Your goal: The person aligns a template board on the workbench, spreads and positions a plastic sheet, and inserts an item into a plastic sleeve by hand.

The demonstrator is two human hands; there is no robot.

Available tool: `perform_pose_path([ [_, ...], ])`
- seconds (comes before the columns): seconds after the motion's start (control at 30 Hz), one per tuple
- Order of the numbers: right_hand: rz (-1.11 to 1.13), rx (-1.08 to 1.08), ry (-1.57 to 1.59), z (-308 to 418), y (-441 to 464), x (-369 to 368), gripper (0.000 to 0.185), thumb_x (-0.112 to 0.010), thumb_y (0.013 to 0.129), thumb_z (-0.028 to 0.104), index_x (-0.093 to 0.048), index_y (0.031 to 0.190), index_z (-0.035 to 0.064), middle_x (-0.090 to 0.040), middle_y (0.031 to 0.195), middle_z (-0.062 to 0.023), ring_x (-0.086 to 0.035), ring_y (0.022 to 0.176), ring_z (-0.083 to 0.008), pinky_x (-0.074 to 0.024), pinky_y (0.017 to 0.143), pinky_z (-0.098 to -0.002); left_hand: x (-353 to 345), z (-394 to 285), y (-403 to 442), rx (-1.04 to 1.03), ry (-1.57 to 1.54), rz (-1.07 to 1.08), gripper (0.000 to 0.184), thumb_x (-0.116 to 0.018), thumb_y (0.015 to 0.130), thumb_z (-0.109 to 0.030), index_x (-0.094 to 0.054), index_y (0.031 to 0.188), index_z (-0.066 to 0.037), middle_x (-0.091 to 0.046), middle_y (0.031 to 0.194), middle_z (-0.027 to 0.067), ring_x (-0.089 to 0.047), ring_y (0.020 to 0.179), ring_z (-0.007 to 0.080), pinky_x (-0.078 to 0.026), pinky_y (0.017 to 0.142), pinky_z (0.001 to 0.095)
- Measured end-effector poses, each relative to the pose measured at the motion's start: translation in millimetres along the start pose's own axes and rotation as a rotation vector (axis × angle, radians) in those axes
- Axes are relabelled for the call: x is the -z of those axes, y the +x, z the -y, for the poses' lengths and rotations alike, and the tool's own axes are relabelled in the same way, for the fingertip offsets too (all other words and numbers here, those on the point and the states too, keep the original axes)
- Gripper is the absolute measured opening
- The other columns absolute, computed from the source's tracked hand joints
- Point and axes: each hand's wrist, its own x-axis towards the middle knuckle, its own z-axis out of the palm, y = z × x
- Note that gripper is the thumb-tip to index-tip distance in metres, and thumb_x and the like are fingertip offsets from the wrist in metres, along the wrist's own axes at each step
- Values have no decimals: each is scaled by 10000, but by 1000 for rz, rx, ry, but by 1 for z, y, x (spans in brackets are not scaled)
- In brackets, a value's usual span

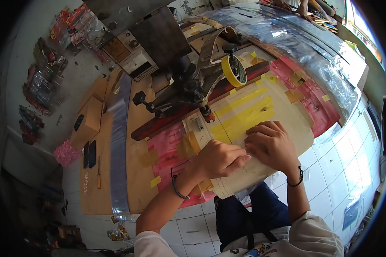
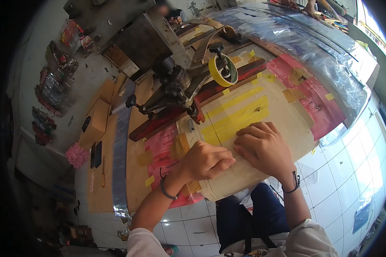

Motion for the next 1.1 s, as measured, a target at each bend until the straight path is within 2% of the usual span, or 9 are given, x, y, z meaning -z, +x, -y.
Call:
perform_pose_path([
  [0.4, -10, -17, -23, 3, 1, -1, 96, -718, 829, 175, -729, 899, 111, -708, 1032, -9, -631, 1016, -219, -453, 951, -383, -1, 5, -1, 54, -34, -12, 363, -544, 1003, -301, -632, 743, -62, -609, 666, 105, -640, 617, 318, -495, 571, 399],
  [0.6, 5, -34, -30, 6, 3, -1, 108, -726, 817, 170, -726, 892, 92, -711, 1030, -22, -627, 1014, -227, -448, 946, -378, 0, 7, -2, 99, -62, 24, 369, -501, 1025, -327, -635, 784, -81, -616, 661, 122, -648, 644, 343, -503, 595, 422],
  [0.7, 12, -41, -37, 7, 4, -1, 117, -733, 810, 169, -724, 896, 90, -711, 1033, -26, -626, 1017, -229, -447, 948, -379, 3, 6, -2, 121, -63, 61, 353, -528, 1014, -336, -698, 867, -65, -654, 686, 153, -664, 651, 356, -515, 615, 440],
  [0.8, 9, -37, -31, 5, 3, -2, 118, -734, 810, 169, -724, 897, 89, -712, 1038, -28, -626, 1020, -231, -446, 951, -381, -1, 8, -3, 103, -71, 24, 372, -500, 1027, -334, -620, 787, -75, -619, 682, 136, -648, 662, 357, -504, 607, 435],
  [1.1, 12, -30, -8, 4, 2, 0, 111, -727, 819, 168, -722, 897, 89, -713, 1048, -27, -629, 1034, -235, -447, 966, -387, 0, 5, -1, 101, -44, 36, 341, -529, 1015, -327, -625, 804, -75, -614, 679, 132, -647, 663, 353, -496, 600, 425],
])
